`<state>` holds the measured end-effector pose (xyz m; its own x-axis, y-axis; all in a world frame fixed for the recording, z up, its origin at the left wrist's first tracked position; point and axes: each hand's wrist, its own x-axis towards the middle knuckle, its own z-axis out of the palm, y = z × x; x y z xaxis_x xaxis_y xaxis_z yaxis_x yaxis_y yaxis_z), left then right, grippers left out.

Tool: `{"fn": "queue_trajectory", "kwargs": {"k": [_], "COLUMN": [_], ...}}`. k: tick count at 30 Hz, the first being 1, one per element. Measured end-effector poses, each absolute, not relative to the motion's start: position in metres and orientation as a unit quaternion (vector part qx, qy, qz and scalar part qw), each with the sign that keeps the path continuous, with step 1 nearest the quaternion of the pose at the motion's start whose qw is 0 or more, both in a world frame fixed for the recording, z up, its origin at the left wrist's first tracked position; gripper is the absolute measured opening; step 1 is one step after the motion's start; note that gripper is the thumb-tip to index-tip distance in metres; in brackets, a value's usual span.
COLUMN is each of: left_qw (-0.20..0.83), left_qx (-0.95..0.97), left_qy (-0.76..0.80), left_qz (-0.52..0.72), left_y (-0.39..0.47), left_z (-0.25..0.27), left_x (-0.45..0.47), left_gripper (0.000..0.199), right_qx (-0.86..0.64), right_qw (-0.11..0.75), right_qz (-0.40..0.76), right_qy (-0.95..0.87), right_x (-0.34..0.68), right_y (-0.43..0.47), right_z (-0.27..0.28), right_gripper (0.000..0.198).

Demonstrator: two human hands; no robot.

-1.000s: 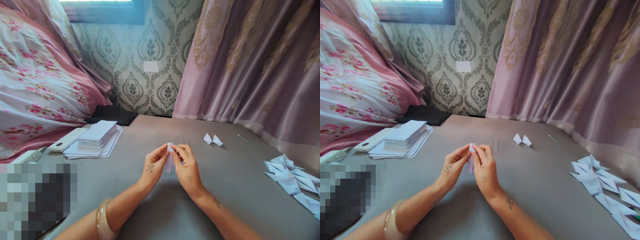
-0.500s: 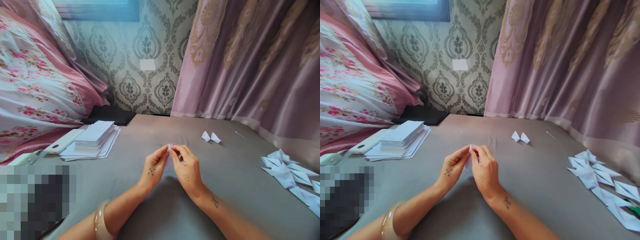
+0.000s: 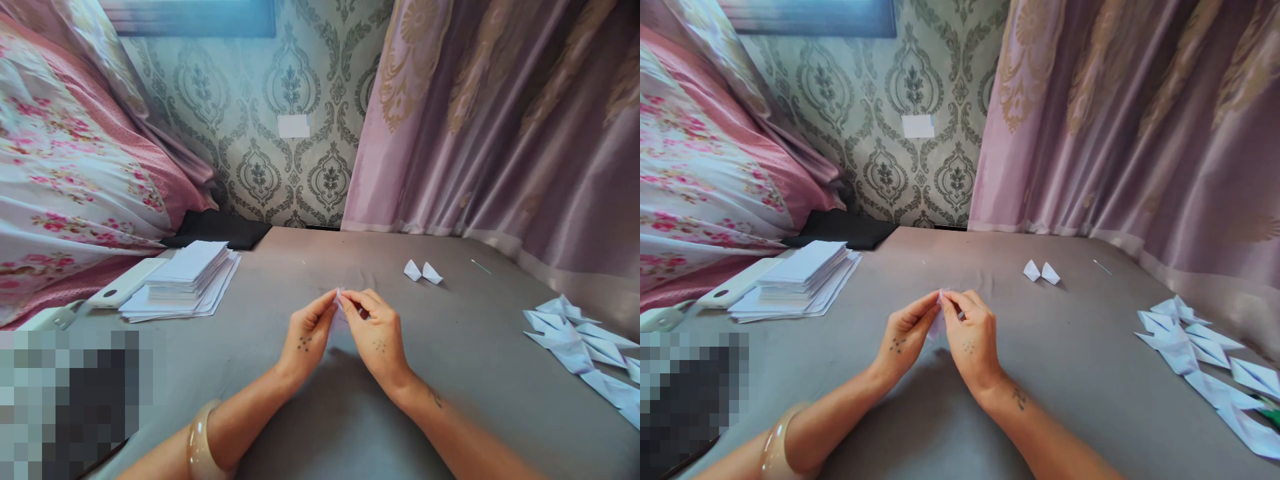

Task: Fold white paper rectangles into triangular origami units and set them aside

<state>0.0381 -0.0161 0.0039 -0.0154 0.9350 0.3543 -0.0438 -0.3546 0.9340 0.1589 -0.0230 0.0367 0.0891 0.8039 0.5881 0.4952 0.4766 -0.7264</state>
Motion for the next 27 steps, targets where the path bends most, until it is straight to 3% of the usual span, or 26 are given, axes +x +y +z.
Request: {"fn": "queue_trajectory", "kwargs": {"k": [7, 20, 27], "left_qw": [0.405, 0.411, 0.431], "left_qx": [0.579, 0.591, 0.567], "left_qy": [0.397, 0.392, 0.395], "left_qz": [0.586, 0.572, 0.580], "left_y": [-0.0164, -0.0175, -0.0170], "left_z": [0.0030, 0.0053, 0.0075], "left_x": [0.0385, 0.0389, 0.0374], "left_gripper": [0.031, 0.030, 0.030], "right_qx": [-0.495, -0.513, -0.511], "right_qw": [0.554, 0.519, 0.510], "right_qz": [0.236, 0.249, 0.314], "right_qy": [-0.626, -0.637, -0.616], "right_x": [0.1598, 0.1603, 0.1615], "right_y": [-0.0198, -0.0186, -0.0173], "right_z": [0.0398, 0.0394, 0.0440], "right_gripper": [0.018, 0.018, 0.019]}}
